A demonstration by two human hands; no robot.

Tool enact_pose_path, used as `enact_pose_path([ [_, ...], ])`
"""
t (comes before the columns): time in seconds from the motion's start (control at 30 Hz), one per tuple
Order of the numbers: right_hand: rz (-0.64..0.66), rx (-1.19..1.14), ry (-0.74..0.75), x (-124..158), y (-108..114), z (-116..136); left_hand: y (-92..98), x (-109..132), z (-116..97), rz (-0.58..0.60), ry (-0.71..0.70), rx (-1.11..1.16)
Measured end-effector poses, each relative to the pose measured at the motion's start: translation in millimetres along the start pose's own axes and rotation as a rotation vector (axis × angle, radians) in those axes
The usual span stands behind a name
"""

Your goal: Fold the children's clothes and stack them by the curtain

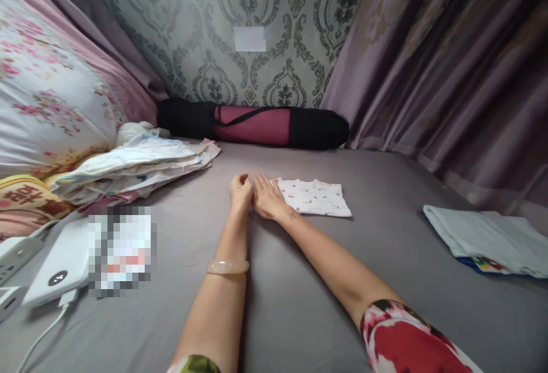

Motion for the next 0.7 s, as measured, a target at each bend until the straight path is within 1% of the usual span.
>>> enact_pose_path([
  [0.1, 0.016, -0.008, -0.001, 0, -11, 5, 0.5, 0, -1, 0.000, 0.008, -0.010],
  [0.17, 0.016, -0.032, 0.003, -1, -13, 4, -0.6, 0, -2, 0.003, 0.009, -0.017],
  [0.3, 0.075, -0.189, 0.034, -5, -5, -5, -3.4, 1, -4, 0.024, -0.005, -0.042],
  [0.4, 0.070, -0.259, 0.033, 1, 10, -23, -4.5, 4, -9, 0.046, -0.026, -0.086],
  [0.47, 0.030, -0.214, 0.011, 13, 22, -42, -5.6, 8, -14, 0.049, -0.054, -0.136],
  [0.53, 0.002, -0.140, -0.018, 28, 30, -62, -8.5, 14, -20, 0.053, -0.114, -0.216],
  [0.63, -0.013, -0.046, -0.056, 49, 32, -86, -17.5, 25, -30, 0.088, -0.247, -0.347],
  [0.7, 0.002, -0.021, -0.068, 56, 28, -94, -24.9, 31, -35, 0.119, -0.321, -0.418],
])
Point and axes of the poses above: each hand's wrist, its own x-axis away from the middle knuckle, its own y-axis out of the back of the hand, z = x × y, the point moved 2 cm from there along -x, towards the middle knuckle, and after that the axes turned 3 degrees about y, right-handed, at the moved point
